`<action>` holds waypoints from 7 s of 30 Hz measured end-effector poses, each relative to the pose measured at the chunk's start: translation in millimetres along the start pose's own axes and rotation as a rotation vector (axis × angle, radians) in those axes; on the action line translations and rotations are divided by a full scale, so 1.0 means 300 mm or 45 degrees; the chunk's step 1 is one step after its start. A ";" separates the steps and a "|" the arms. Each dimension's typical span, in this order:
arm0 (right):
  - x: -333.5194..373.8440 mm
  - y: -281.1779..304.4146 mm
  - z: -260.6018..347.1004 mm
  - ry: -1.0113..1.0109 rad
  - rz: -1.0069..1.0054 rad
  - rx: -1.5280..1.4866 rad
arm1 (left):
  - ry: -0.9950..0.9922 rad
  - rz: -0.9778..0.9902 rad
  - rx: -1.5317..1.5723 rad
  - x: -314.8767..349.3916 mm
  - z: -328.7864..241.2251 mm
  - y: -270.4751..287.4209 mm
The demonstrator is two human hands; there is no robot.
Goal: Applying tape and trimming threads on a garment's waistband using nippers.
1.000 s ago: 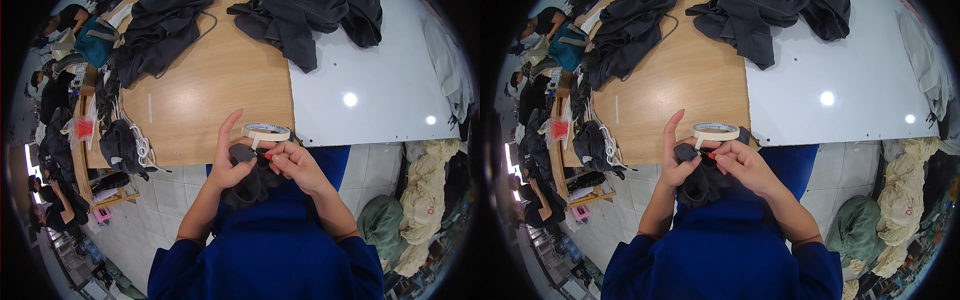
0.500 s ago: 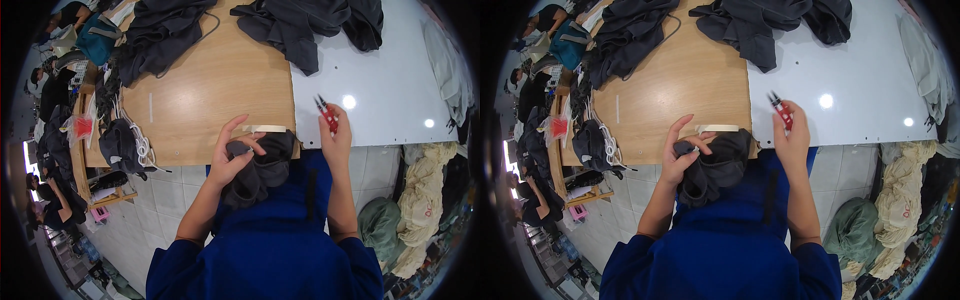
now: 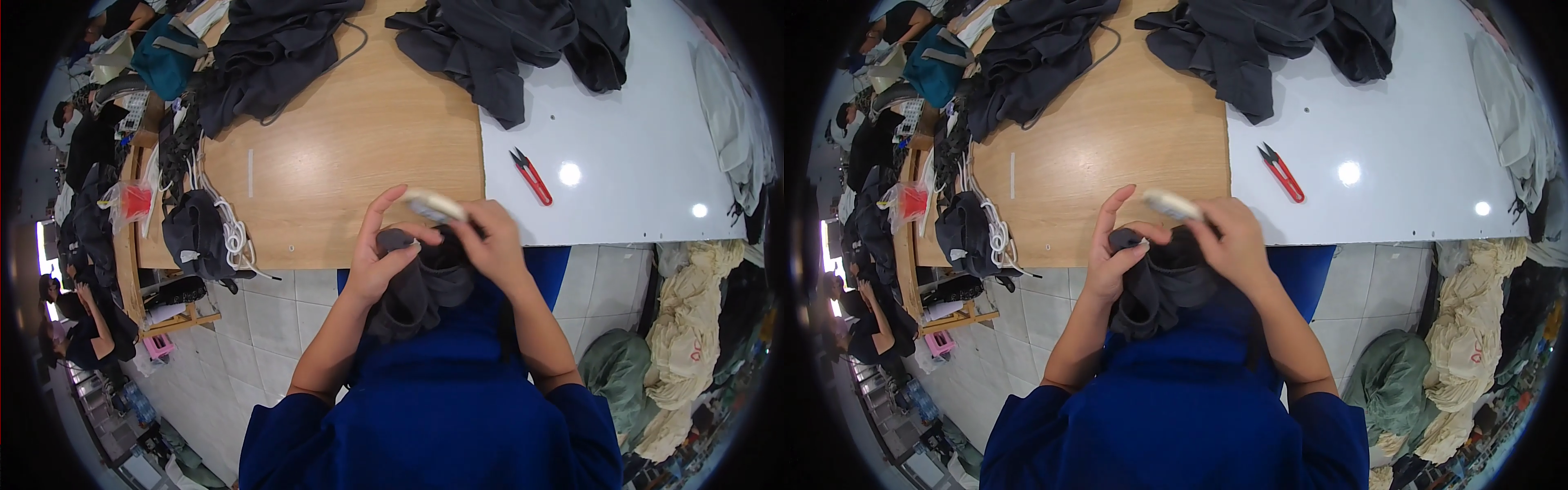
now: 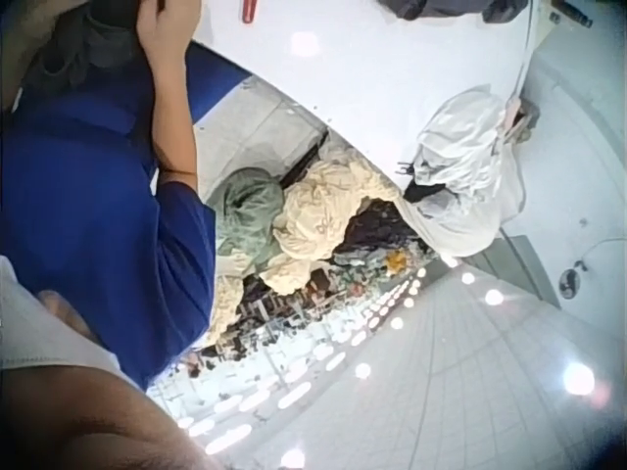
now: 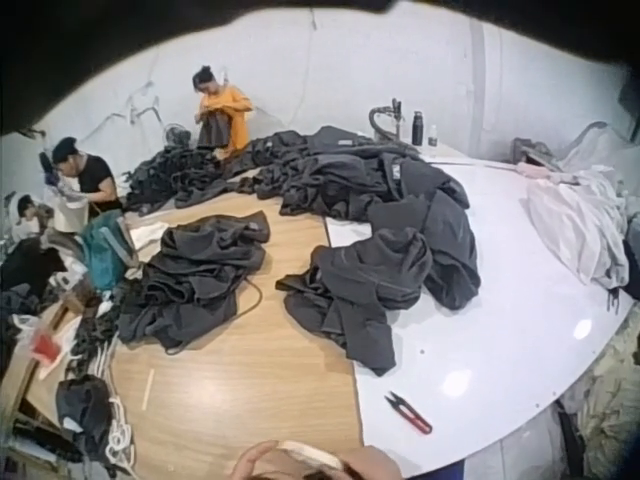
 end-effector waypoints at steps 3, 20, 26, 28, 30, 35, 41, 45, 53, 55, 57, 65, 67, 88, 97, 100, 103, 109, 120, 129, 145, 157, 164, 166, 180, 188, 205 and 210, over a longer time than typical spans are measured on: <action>0.028 0.139 -0.107 -0.342 -0.442 -0.555 | 0.101 -0.023 0.003 0.000 0.006 0.027; 0.181 0.600 -0.515 -0.500 -1.089 0.184 | 0.359 0.117 -0.431 0.087 -0.038 0.044; 0.158 0.562 -0.448 -0.345 -1.096 0.477 | -0.512 -1.210 0.044 0.274 -0.603 0.484; 0.160 0.560 -0.445 -0.345 -1.105 0.451 | -0.798 -0.706 0.236 0.340 -0.801 0.555; 0.146 0.549 -0.434 -0.375 -1.073 0.454 | -0.946 -1.239 -0.225 0.503 -0.929 0.755; 0.145 0.530 -0.419 -0.380 -1.075 0.506 | -0.677 -1.973 -0.161 0.682 -0.706 1.165; 0.130 0.534 -0.424 -0.347 -1.020 0.630 | -0.873 -2.073 -0.499 0.504 -0.417 1.203; 0.127 0.520 -0.419 -0.189 -1.073 0.732 | -0.808 -2.123 -0.560 0.420 -0.469 1.362; -0.014 0.186 -0.141 -0.100 -0.471 0.873 | -0.633 -2.687 -0.992 0.374 -0.639 1.288; -0.020 0.154 -0.182 -0.159 -0.539 0.846 | -0.826 -2.778 -1.643 0.253 -0.678 0.969; -0.044 0.148 -0.207 -0.201 -0.548 0.806 | -1.223 -2.179 -1.713 0.109 -0.651 0.818; -0.057 0.175 -0.161 -0.162 -0.713 0.718 | -0.706 -0.275 -1.297 -0.567 -0.117 0.129; -0.042 0.193 -0.167 -0.170 -0.806 0.552 | -0.472 -0.343 -1.492 -0.672 -0.008 0.012; 0.033 0.225 -0.261 -0.215 -0.989 -0.688 | -0.045 -0.344 -1.014 0.015 -0.206 0.357; 0.079 0.015 -0.049 -0.415 -0.099 -0.781 | -0.097 -0.208 -1.488 0.173 -0.128 0.227; 0.066 -0.082 0.107 0.049 0.076 -0.059 | -0.133 -0.114 -2.210 0.176 -0.113 0.134; 0.058 -0.131 0.083 0.023 0.119 0.033 | -0.101 -0.053 -1.850 0.105 -0.110 0.200; -0.059 0.057 0.159 -0.107 -0.066 -0.929 | -1.007 -0.332 -1.797 -0.015 -0.494 0.028; 0.203 0.081 -0.182 -0.784 -0.328 -0.894 | 0.041 -0.540 -0.644 0.120 -0.136 0.262; 0.125 0.189 -0.024 -0.318 -0.423 -0.815 | 0.436 -0.321 0.762 -0.152 -0.022 0.106; -0.037 0.105 0.298 0.362 -0.221 -0.019 | 0.233 0.382 0.839 -0.037 -0.063 -0.180; 0.033 0.166 0.338 0.201 -0.113 0.018 | 0.260 0.075 0.531 -0.007 -0.060 -0.167; 0.095 0.228 0.327 0.139 0.050 -0.255 | 0.071 -0.021 0.434 -0.005 -0.102 -0.124; 0.094 0.251 0.291 -0.065 -0.098 -0.599 | 0.056 -0.040 0.396 0.006 -0.099 -0.113; 0.093 0.219 0.357 0.277 -0.398 0.169 | 0.038 -0.216 0.286 0.008 -0.086 -0.150; 0.097 0.212 0.352 0.225 -0.437 0.182 | 0.107 -0.225 0.288 0.025 -0.072 -0.152; 0.088 0.170 0.326 0.264 -0.251 0.086 | 0.211 -0.172 0.305 0.032 -0.056 -0.180; 0.120 0.100 0.333 0.577 -0.045 -0.099 | 0.285 -0.116 0.413 0.010 -0.035 -0.141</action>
Point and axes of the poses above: each hand's wrist, its own x-axis away from the middle knuckle, its own y-axis out of the back of the hand, z = x × y, the point moved 6 cm from there along -x, towards the middle knuckle, and after that the axes turned 1 degree about -x, right-handed, at the moved point
